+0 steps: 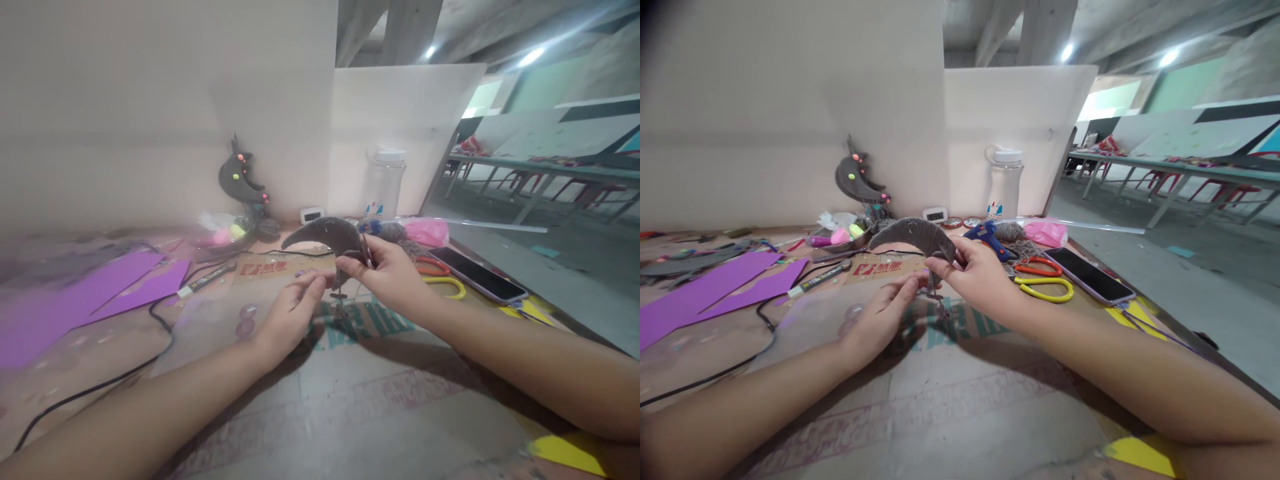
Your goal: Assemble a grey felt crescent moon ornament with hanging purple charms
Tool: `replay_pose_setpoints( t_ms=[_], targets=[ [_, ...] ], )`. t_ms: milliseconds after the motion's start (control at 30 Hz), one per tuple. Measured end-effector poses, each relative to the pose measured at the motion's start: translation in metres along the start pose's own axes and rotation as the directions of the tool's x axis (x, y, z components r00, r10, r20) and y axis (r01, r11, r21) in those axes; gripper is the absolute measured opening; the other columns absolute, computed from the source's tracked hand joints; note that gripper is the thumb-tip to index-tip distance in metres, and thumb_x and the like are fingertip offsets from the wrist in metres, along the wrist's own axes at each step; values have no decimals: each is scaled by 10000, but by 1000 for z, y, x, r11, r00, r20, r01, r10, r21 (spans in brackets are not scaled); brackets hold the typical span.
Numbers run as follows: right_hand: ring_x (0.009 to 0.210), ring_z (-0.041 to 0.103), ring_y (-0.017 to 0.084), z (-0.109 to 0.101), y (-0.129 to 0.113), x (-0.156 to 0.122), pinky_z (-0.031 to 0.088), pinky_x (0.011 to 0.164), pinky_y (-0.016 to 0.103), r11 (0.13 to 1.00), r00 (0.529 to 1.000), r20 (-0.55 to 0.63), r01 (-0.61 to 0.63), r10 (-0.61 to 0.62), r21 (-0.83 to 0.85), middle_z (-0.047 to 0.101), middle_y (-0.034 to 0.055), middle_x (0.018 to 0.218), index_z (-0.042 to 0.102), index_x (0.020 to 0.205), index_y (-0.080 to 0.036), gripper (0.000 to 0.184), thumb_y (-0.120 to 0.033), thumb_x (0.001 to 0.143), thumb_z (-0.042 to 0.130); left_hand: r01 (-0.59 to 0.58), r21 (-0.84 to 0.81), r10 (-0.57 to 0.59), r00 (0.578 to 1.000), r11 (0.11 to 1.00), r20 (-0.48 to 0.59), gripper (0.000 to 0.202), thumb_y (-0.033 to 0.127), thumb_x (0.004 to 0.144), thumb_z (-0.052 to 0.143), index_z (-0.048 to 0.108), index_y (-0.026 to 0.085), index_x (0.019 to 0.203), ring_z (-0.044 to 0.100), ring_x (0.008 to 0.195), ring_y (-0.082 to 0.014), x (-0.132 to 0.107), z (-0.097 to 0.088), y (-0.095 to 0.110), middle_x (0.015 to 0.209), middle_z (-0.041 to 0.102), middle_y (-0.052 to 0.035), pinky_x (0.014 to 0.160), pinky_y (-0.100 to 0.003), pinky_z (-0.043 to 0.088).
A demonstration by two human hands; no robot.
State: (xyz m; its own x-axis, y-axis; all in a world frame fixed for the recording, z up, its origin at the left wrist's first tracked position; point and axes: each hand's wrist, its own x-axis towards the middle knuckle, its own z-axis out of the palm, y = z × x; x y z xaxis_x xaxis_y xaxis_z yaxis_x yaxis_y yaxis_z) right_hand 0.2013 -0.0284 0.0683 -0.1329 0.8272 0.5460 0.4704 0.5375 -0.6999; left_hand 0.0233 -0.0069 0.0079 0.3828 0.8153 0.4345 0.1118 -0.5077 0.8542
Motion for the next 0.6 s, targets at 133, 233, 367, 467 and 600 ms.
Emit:
replay_pose_setpoints(
  t_ms=[133, 233, 367, 467, 600],
  targets=[
    [621, 504, 129, 3, 1, -1, 407, 577, 256, 1000, 1000, -4, -14, 14, 5, 557, -17, 675, 589, 783, -181, 139, -312, 827, 607, -22, 20, 23, 999, 1000, -30, 340, 431, 964, 486, 711, 225, 1115, 634, 1110, -224, -1, -1, -2, 1137, 724, -57, 1013, -348, 454],
    [616, 509, 127, 4, 0, -2, 410, 572, 252, 1000, 1000, -9, -19, 20, 21, 557, -21, 670, 586, 774, -185, 129, -302, 821, 615, -20, 61, 22, 999, 998, -37, 336, 430, 933, 538, 702, 188, 1099, 640, 1085, -237, -2, -1, 2, 1138, 718, -76, 985, -361, 465],
    [613, 571, 141, 3, -5, -4, 455, 599, 271, 992, 998, 45, -40, 35, 120, 604, -18, 669, 573, 802, -196, 115, -301, 839, 604, -53, 74, 51, 998, 996, 36, 312, 385, 954, 501, 727, 176, 1002, 656, 1042, -226, -3, -2, 11, 1070, 740, -67, 973, -343, 458],
    [609, 580, 151, 3, -5, -5, 455, 597, 282, 994, 997, 54, -59, 54, 91, 612, -12, 663, 577, 805, -196, 138, -324, 850, 603, -86, 66, 79, 992, 994, 100, 353, 362, 982, 434, 734, 180, 949, 661, 1019, -205, -4, -3, 15, 1020, 748, -56, 959, -312, 457],
    [625, 527, 130, 4, -2, -6, 413, 587, 254, 1000, 1000, -3, -21, 20, -19, 587, -22, 685, 606, 811, -192, 122, -308, 838, 630, -23, 138, 24, 1000, 990, -7, 297, 408, 900, 557, 706, 172, 1005, 656, 1016, -227, -4, -4, 16, 1041, 739, -66, 958, -332, 464]
  ],
)
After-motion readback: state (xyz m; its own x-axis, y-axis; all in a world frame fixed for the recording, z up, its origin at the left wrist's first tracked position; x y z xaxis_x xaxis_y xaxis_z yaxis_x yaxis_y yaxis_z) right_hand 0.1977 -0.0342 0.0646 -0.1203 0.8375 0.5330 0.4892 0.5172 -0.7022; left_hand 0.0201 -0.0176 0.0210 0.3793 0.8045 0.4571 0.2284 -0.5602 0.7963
